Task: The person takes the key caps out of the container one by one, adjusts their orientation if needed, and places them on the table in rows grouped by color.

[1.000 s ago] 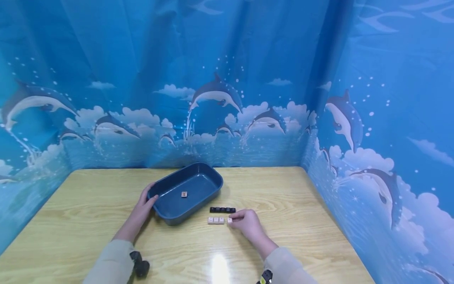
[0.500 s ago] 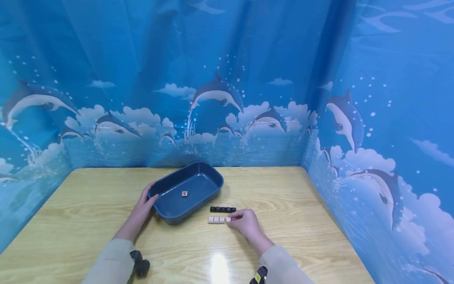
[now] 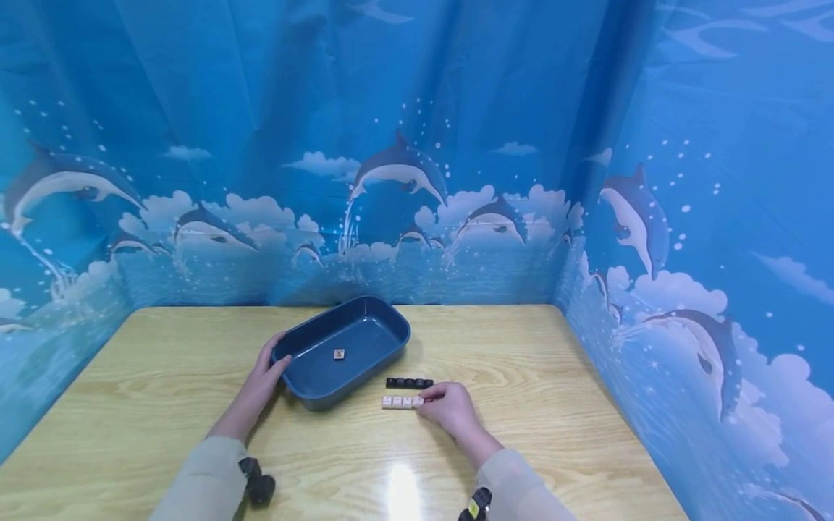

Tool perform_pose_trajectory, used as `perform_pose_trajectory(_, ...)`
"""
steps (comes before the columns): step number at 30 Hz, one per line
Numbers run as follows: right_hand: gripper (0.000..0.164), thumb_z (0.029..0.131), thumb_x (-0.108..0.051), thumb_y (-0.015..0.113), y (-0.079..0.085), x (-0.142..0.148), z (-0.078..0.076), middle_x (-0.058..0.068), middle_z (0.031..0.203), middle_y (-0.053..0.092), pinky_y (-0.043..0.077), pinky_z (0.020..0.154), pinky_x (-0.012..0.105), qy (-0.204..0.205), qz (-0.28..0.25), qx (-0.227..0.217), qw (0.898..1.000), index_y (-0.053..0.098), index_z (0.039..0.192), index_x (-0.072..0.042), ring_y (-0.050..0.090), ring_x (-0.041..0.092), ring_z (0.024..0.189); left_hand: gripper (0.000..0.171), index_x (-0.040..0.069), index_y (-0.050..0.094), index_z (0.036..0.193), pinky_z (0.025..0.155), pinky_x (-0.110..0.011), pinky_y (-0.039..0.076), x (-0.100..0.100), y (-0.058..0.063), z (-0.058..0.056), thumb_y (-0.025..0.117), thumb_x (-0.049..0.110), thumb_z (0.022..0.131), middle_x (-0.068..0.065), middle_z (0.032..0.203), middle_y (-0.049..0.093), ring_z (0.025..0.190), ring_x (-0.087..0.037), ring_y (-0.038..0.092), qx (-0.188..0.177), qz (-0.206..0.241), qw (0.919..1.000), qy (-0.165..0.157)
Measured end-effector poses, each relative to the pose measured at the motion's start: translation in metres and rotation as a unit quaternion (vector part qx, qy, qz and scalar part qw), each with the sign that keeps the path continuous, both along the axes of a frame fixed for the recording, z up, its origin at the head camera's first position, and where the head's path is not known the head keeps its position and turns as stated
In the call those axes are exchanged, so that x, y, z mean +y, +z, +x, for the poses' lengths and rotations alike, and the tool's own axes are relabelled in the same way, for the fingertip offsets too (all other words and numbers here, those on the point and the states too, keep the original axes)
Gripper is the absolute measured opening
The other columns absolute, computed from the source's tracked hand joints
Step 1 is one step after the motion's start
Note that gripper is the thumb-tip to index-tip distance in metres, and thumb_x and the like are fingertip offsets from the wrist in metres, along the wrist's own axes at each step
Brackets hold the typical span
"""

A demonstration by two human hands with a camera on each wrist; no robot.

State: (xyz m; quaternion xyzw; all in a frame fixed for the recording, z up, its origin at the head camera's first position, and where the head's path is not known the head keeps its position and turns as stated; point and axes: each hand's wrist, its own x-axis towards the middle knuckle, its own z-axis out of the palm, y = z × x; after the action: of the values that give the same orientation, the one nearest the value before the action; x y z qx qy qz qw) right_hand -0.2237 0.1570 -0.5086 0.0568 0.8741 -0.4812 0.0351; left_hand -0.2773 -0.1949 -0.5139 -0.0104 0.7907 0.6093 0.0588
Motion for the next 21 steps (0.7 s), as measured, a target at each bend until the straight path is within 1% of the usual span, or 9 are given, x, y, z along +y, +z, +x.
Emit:
perform_pose_trajectory(4,0.022,0.069,-0.001,0.082,0.0006,0.0021,-0.001,0.004,0.086,0.068,0.055,0.071,0.032,-0.002,0.006,0.003,1.0,0.073,0.089,-0.003,0.061,0.017,0.078,0.061,0.025,0.013,0.157,0.114,-0.06,0.008,0.0001,0.0008,-0.0001,0.042,0.037,0.104,-0.01,0.163,0.008,0.146,-0.036,0.006,0.004,-0.002,1.0,-0.002)
perform_pose_trajectory(10,0.019,0.07,0.002,0.08,0.0007,0.0017,-0.0028,0.002,0.077,0.066,0.054,0.067,0.029,0.028,0.014,0.025,0.999,0.073,0.086,-0.001,0.061,0.014,0.071,0.062,0.025,0.012,0.157,0.114,-0.059,0.005,0.0002,0.0024,0.0009,0.042,0.037,0.104,-0.01,0.163,0.005,0.147,-0.036,0.003,-0.004,0.006,1.0,-0.005)
perform_pose_trajectory(21,0.017,0.072,-0.004,0.081,0.0049,-0.0007,-0.0045,0.0,0.078,0.064,0.051,0.07,0.031,0.036,0.039,0.016,0.998,0.074,0.087,-0.005,0.058,0.015,0.073,0.062,0.027,0.013,0.157,0.114,-0.059,0.007,0.0007,0.0012,-0.0007,0.043,0.038,0.104,-0.01,0.163,0.007,0.147,-0.036,0.006,-0.005,0.003,1.0,0.001)
